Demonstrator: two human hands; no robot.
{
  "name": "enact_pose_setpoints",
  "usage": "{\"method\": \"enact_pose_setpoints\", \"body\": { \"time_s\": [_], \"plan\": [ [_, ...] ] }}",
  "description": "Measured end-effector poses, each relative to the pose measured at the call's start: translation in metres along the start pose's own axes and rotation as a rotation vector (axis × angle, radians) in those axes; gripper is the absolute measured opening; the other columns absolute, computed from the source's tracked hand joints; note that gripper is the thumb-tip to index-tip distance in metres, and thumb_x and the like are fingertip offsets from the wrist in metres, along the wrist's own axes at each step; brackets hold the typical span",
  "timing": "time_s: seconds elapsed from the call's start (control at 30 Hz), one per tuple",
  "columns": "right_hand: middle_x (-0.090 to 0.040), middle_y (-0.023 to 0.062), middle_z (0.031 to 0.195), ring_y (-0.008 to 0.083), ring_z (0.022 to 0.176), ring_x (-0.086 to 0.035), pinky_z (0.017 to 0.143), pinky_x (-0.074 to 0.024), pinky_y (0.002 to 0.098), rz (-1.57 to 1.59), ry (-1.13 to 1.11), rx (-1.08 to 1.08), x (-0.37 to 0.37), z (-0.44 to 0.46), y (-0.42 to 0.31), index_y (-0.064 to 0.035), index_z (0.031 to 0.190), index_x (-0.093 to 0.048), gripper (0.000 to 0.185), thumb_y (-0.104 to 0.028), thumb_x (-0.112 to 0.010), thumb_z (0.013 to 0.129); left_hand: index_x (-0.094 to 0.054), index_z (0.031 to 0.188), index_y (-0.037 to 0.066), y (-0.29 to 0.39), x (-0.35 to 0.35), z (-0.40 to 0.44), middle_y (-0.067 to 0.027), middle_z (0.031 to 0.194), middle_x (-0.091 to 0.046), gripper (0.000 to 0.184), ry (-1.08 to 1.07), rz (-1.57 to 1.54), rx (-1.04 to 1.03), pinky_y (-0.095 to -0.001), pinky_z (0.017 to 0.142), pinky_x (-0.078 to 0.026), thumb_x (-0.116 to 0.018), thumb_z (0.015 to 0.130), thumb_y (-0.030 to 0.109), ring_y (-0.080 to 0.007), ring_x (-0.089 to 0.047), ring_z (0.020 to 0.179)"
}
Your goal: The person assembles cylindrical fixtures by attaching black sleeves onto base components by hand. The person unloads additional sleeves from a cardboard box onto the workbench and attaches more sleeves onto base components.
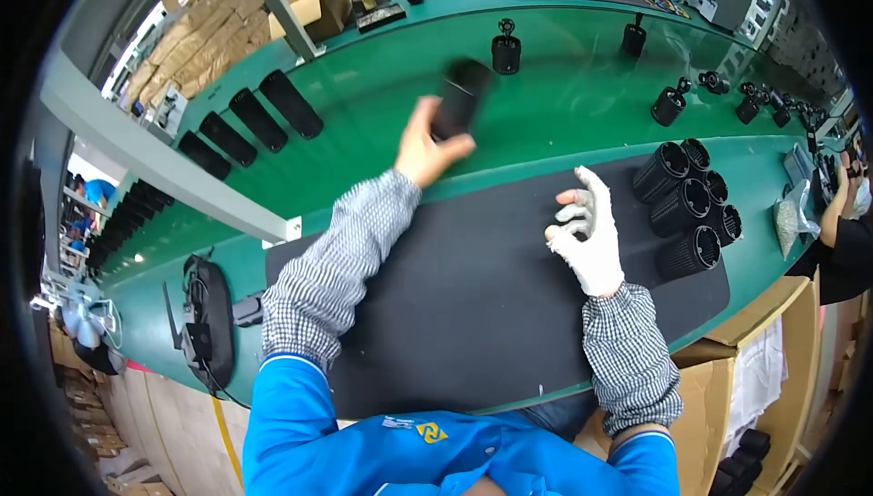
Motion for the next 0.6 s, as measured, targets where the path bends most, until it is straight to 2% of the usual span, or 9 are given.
{"method": "enact_pose_setpoints", "body": {
  "time_s": [0.03,0.13,0.2,0.3,0.37,0.43,0.5,0.53,0.6],
  "plan": [
    [-0.052,0.0076,0.105,0.0132,0.083,-0.051,0.072,-0.0475,0.0259,-0.156,0.022,-0.007,0.004,0.000,0.005,-0.0093,0.139,-0.035,0.085,-0.006,-0.077,0.065,-0.047,0.114,-0.001,-0.028,0.007,0.028,-0.0140,0.101,-0.060,0.064,0.072,-0.069,0.136,-0.0353,0.084,-0.048,-0.083,0.064,0.018,-0.0234,-0.059,0.091],
    [-0.055,0.0088,0.105,0.0177,0.087,-0.054,0.080,-0.0486,0.0306,-0.416,-0.028,0.036,0.001,0.000,0.000,-0.0091,0.137,-0.040,0.085,-0.013,-0.081,0.063,-0.044,0.117,0.000,-0.078,0.036,0.081,-0.0141,0.104,-0.061,0.069,0.456,-0.020,0.039,-0.0359,0.083,-0.049,-0.084,0.062,0.011,-0.0236,-0.060,0.090],
    [-0.057,0.0110,0.108,0.0229,0.092,-0.058,0.085,-0.0496,0.0349,-0.507,-0.079,0.090,-0.004,-0.002,-0.006,-0.0099,0.137,-0.040,0.086,-0.018,-0.082,0.062,-0.040,0.128,0.000,-0.158,0.049,0.110,-0.0184,0.115,-0.058,0.084,0.407,0.049,0.144,-0.0393,0.090,-0.047,-0.086,0.061,0.017,-0.0300,-0.059,0.102],
    [-0.057,0.0135,0.111,0.0290,0.103,-0.055,0.094,-0.0455,0.0394,-0.635,-0.193,0.021,-0.009,-0.002,-0.019,-0.0100,0.135,-0.042,0.080,-0.028,-0.078,0.066,-0.035,0.135,-0.001,-0.170,0.058,0.099,-0.0215,0.127,-0.052,0.095,0.435,0.182,0.269,-0.0393,0.101,-0.039,-0.087,0.060,0.023,-0.0327,-0.051,0.117],
    [-0.056,0.0138,0.112,0.0302,0.105,-0.054,0.092,-0.0446,0.0402,-0.746,-0.192,0.050,-0.011,-0.003,-0.020,-0.0101,0.136,-0.042,0.078,-0.032,-0.076,0.069,-0.036,0.133,-0.001,-0.166,0.056,0.090,-0.0215,0.129,-0.048,0.095,0.551,0.180,0.129,-0.0418,0.101,-0.038,-0.087,0.058,0.025,-0.0364,-0.049,0.116],
    [-0.056,0.0136,0.111,0.0298,0.104,-0.054,0.089,-0.0451,0.0401,-0.841,-0.181,0.090,-0.012,-0.007,-0.024,-0.0099,0.136,-0.041,0.078,-0.032,-0.076,0.070,-0.035,0.133,-0.001,-0.120,0.050,0.065,-0.0213,0.127,-0.047,0.092,0.766,0.451,0.148,-0.0452,0.101,-0.035,-0.085,0.061,0.026,-0.0386,-0.047,0.114],
    [-0.056,0.0132,0.109,0.0292,0.102,-0.054,0.087,-0.0450,0.0401,-0.841,-0.223,0.072,-0.011,-0.009,-0.027,-0.0093,0.136,-0.042,0.076,-0.032,-0.074,0.071,-0.036,0.133,-0.001,-0.073,0.025,0.049,-0.0207,0.127,-0.046,0.086,0.827,0.570,-0.084,-0.0476,0.103,-0.030,-0.082,0.065,0.024,-0.0388,-0.043,0.116],
    [-0.056,0.0130,0.108,0.0289,0.101,-0.054,0.086,-0.0449,0.0400,-0.843,-0.245,0.063,-0.012,-0.009,-0.027,-0.0091,0.136,-0.042,0.075,-0.032,-0.074,0.072,-0.036,0.133,0.000,-0.057,0.010,0.050,-0.0194,0.128,-0.045,0.079,0.752,0.520,-0.274,-0.0496,0.104,-0.027,-0.078,0.069,0.021,-0.0380,-0.038,0.121],
    [-0.056,0.0124,0.107,0.0284,0.098,-0.054,0.085,-0.0451,0.0401,-0.840,-0.276,0.080,-0.013,-0.009,-0.024,-0.0088,0.136,-0.043,0.073,-0.032,-0.073,0.073,-0.035,0.134,-0.001,-0.029,-0.018,0.070,-0.0199,0.132,-0.041,0.081,0.508,0.317,-0.289,-0.0487,0.105,-0.027,-0.078,0.070,0.022,-0.0378,-0.036,0.124]
  ]
}}
Point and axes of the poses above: each hand's wrist, its own z-axis towards the middle knuckle, its own x-axis out of the back of the hand, y = z × x, the point moved 4 cm from there along z, towards the middle knuckle
